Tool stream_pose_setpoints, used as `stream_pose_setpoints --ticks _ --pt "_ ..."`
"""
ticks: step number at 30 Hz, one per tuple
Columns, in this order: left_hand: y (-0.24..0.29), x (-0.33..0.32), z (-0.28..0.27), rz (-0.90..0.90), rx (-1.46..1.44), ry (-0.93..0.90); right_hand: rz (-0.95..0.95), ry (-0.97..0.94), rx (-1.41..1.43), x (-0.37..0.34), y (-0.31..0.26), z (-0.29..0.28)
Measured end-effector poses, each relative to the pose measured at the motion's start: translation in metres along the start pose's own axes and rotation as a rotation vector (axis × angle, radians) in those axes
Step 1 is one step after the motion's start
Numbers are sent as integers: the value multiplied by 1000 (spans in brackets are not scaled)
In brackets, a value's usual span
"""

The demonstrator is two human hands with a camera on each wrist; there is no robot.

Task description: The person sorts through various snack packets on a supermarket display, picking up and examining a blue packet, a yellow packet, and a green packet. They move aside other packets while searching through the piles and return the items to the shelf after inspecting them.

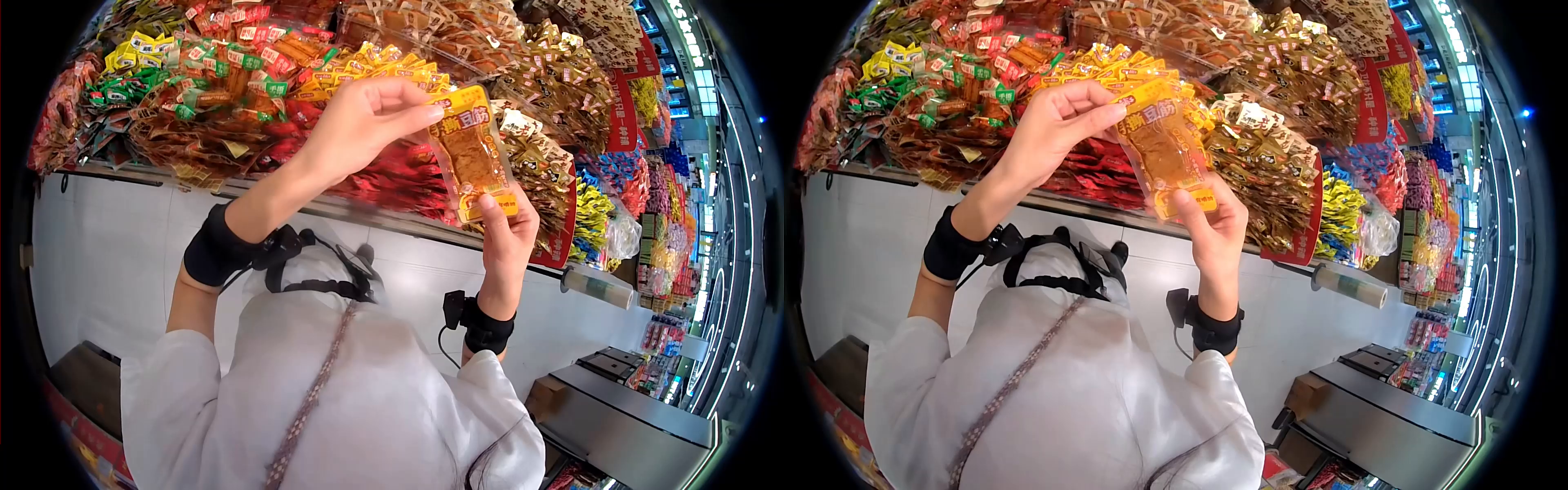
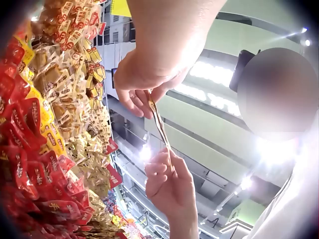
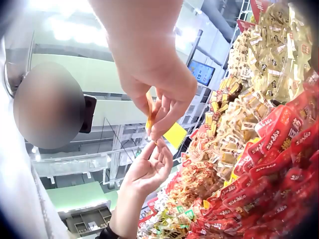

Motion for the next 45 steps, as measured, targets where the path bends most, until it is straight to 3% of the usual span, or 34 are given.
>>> stream_pose_setpoints --ticks 3,7,12,15,18,22,23,25,26,27,28,30,31,32,35,36,45 --pt "5 -1 -3 -21 160 -89 46 -21 -93 -3 6 -2" --pt "-5 -8 -8 -66 21 -102 160 -84 -90 -6 13 1" --pt "-12 -16 -12 -147 47 -96 226 -134 -59 -8 21 2" --pt "-12 -18 -13 -139 26 -101 193 -194 -145 -8 29 -5" --pt "-9 -18 -12 -101 7 -108 242 -211 143 -9 27 5" --pt "-14 -20 -3 112 4 -166 405 -441 351 -1 28 6" --pt "-16 -20 -1 180 10 -187 354 -557 269 3 33 0" --pt "-14 -20 4 202 -34 -213 284 -741 455 2 37 5" --pt "-12 -21 6 213 -55 -227 372 -584 462 -6 33 7" --pt "-11 -21 7 223 -77 -241 316 -477 371 -9 31 8" --pt "-10 -21 6 309 75 -206 259 -369 279 -10 30 9" --pt "-4 -27 6 37 -132 -106 166 -129 157 -14 22 20" --pt "-2 -30 4 -100 -234 -55 133 -94 109 -14 24 18" --pt "-12 -34 1 -86 -369 -53 101 -60 61 -14 27 14" --pt "-9 -39 3 -194 -65 -47 106 -13 -2 -15 29 12" --pt "-12 -40 5 -94 -75 -64 123 -10 -13 -14 30 12" --pt "-12 -43 3 -202 -106 -3 161 -11 -34 -17 32 13"
Point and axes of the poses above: each hand's wrist, its own x-axis towards the middle knuckle, its own z-axis out of the palm, y = z × x, the point moved 1 cm from there along x, towards the middle knuckle, and after that the axes turned 14 degrees about z, right-handed, at the moved point
